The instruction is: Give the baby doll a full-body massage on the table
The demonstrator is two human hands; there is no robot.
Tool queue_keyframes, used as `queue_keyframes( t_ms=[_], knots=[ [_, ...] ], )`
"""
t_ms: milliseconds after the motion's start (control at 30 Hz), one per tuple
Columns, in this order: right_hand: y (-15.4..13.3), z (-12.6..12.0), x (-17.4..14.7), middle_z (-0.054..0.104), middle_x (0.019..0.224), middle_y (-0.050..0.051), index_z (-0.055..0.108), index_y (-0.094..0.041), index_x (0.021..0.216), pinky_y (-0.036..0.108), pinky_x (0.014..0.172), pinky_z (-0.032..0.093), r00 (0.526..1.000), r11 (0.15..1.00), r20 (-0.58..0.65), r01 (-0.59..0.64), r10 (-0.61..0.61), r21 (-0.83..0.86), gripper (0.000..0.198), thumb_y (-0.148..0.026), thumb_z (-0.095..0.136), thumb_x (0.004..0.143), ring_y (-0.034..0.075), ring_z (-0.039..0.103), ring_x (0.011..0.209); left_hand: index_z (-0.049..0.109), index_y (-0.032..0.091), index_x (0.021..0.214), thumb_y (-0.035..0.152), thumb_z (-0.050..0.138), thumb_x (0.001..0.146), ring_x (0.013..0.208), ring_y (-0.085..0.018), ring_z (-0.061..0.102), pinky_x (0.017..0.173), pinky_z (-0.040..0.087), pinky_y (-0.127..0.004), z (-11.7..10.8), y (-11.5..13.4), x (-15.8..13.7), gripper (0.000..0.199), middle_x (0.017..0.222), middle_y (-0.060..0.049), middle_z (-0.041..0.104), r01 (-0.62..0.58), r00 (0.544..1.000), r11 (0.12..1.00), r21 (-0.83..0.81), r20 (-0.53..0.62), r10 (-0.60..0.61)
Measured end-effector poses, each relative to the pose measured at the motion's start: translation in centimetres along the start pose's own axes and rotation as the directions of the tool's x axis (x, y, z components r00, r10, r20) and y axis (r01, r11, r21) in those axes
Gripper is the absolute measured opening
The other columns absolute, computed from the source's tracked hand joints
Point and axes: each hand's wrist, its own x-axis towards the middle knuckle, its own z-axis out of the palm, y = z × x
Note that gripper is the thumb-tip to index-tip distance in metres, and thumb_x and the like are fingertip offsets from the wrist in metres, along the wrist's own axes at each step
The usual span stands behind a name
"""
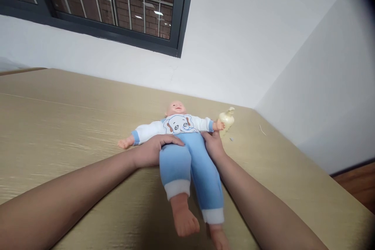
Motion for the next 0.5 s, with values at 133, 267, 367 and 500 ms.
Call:
queue_keyframes(
  t_ms=[133, 267, 367, 500],
  knots=[
    [0.22, 0.63, -0.06, 0.073, 0.113, 0.005, 0.055, -0.023, 0.131, 0.042, 0.097, 0.054, 0.993, 0.947, 0.035, -0.117, 0.112, 0.299, 0.062, -0.021, 0.07, 0.07, 0.025, 0.068, 0.104, 0.067, 0.026, 0.123, 0.022, 0.076, 0.078, 0.122, -0.025, 0.061, 0.11, 0.044, -0.04, 0.17, 0.3, 0.11, 0.046, 0.132, -0.005, 0.065, -0.023, 1.0, 0.999, 0.041, -0.001, 0.023],
    [0.45, 0.89, 0.0, 0.075, 0.102, 0.003, 0.061, -0.023, 0.12, 0.037, 0.084, 0.059, 0.985, 0.877, 0.063, -0.17, 0.159, 0.449, 0.053, -0.017, 0.07, 0.067, 0.023, 0.071, 0.09, 0.066, 0.026, 0.123, 0.021, 0.075, 0.078, 0.122, -0.024, 0.061, 0.11, 0.044, -0.04, 0.26, 0.43, 0.13, 0.047, 0.132, -0.004, 0.065, -0.029, 1.0, 0.998, 0.047, -0.003, 0.029],
    [0.42, 0.88, 0.07, 0.076, 0.095, 0.002, 0.063, -0.022, 0.111, 0.035, 0.077, 0.06, 0.981, 0.857, 0.057, -0.192, 0.188, 0.478, 0.047, -0.015, 0.071, 0.065, 0.022, 0.072, 0.083, 0.066, 0.026, 0.123, 0.02, 0.075, 0.079, 0.122, -0.024, 0.061, 0.11, 0.044, -0.04, 0.24, 0.48, 0.05, 0.046, 0.132, -0.004, 0.065, -0.023, 1.0, 0.999, 0.044, -0.001, 0.023],
    [0.27, 0.87, 0.06, 0.076, 0.094, 0.002, 0.064, -0.021, 0.109, 0.034, 0.075, 0.06, 0.979, 0.848, 0.062, -0.199, 0.194, 0.492, 0.045, -0.015, 0.071, 0.065, 0.022, 0.072, 0.082, 0.066, 0.026, 0.123, 0.021, 0.074, 0.08, 0.122, -0.023, 0.061, 0.11, 0.044, -0.039, 0.24, 0.48, 0.03, 0.045, 0.131, -0.004, 0.066, -0.033, 0.999, 0.998, 0.058, 0.0, 0.033]
  ],
)
